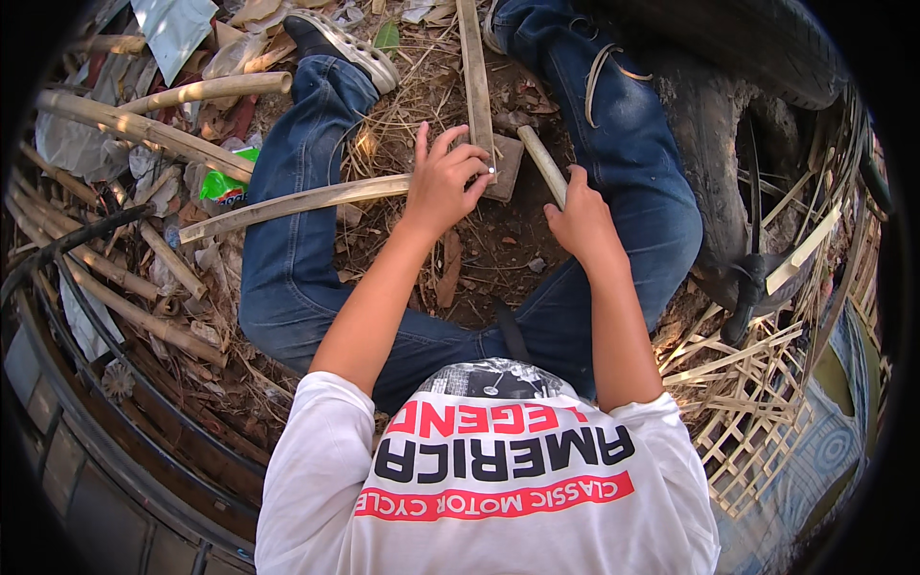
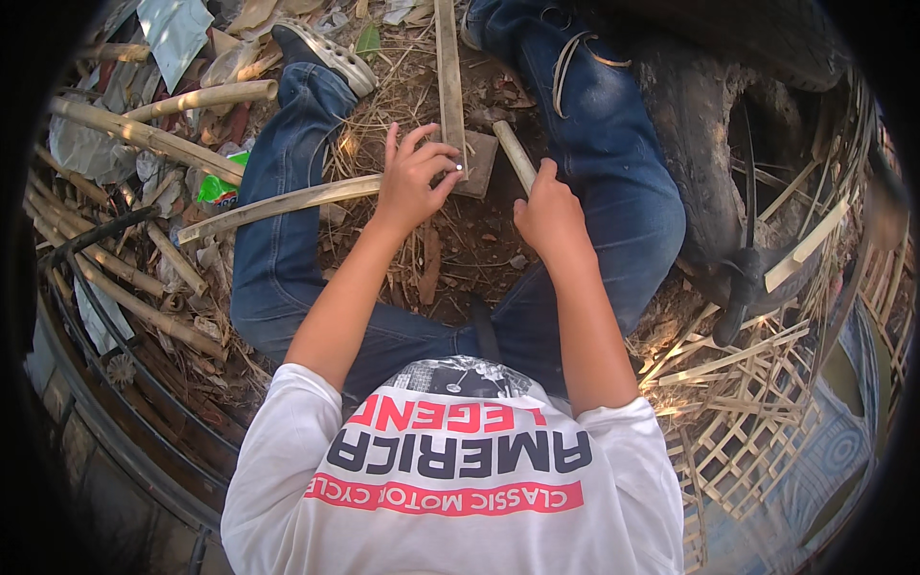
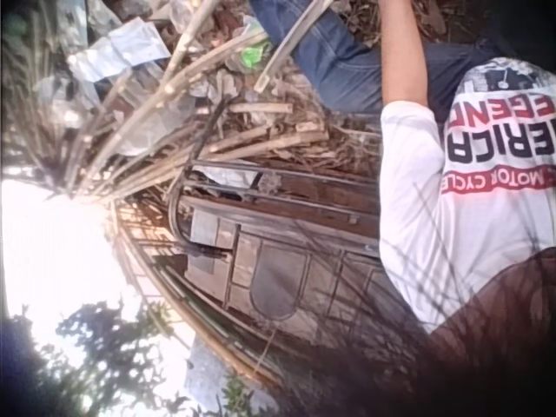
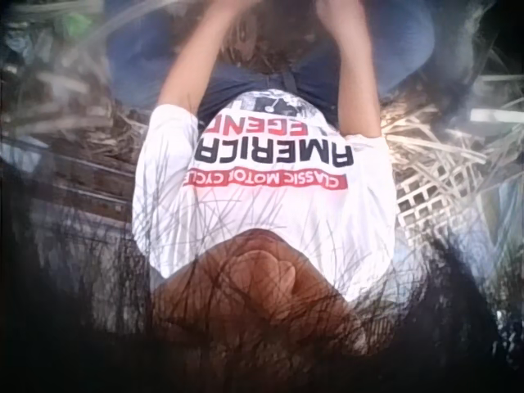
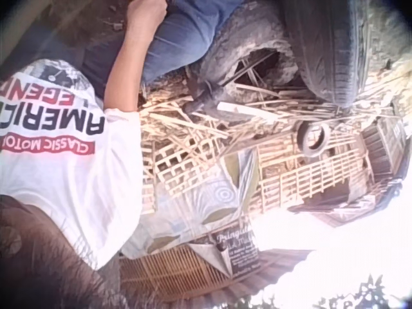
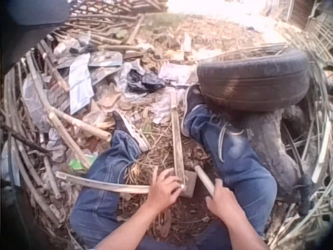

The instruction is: The person whittles bamboo slats using a machete and then secures them together by hand and with a hammer to form a structural joint.

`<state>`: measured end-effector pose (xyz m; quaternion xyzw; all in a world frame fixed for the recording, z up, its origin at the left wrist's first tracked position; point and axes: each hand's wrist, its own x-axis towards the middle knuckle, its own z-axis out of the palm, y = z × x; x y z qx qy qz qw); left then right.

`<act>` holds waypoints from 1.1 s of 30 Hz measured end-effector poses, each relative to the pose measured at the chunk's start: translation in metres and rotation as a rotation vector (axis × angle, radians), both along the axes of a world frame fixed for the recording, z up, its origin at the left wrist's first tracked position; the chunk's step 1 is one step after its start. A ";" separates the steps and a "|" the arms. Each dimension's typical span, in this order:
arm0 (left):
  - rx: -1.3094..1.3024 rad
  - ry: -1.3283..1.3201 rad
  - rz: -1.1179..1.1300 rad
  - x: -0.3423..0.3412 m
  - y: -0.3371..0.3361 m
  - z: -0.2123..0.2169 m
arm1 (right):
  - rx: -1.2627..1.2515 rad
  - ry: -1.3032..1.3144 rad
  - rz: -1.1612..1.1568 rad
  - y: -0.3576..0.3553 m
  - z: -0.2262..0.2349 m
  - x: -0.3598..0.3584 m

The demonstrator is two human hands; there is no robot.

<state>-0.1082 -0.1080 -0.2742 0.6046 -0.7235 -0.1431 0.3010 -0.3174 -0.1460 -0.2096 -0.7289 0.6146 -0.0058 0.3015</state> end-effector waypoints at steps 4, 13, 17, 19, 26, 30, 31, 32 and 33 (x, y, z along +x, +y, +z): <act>0.006 0.004 0.003 0.000 0.000 0.000 | 0.134 0.005 -0.017 0.000 -0.018 -0.009; -0.021 -0.001 0.012 0.001 0.002 -0.003 | 0.599 -0.657 -0.493 0.037 0.029 -0.001; -0.016 -0.020 0.006 0.002 0.002 -0.002 | 0.661 -0.787 -0.567 0.064 0.039 -0.005; -0.003 -0.014 0.020 0.002 0.003 -0.003 | 0.696 -0.800 -0.561 0.074 0.044 -0.009; 0.005 -0.017 0.021 0.002 0.001 -0.002 | 0.734 -0.781 -0.611 0.093 0.038 -0.009; 0.009 -0.018 0.014 0.002 0.001 -0.002 | 0.722 -0.778 -0.600 0.095 0.037 -0.012; 0.011 -0.016 0.015 0.002 0.001 -0.001 | 0.722 -0.777 -0.601 0.095 0.037 -0.012; 0.011 -0.016 0.015 0.002 0.001 -0.001 | 0.708 -0.766 -0.585 0.096 0.037 -0.011; 0.012 -0.020 0.014 0.002 0.001 -0.001 | 0.695 -0.756 -0.568 0.096 0.037 -0.011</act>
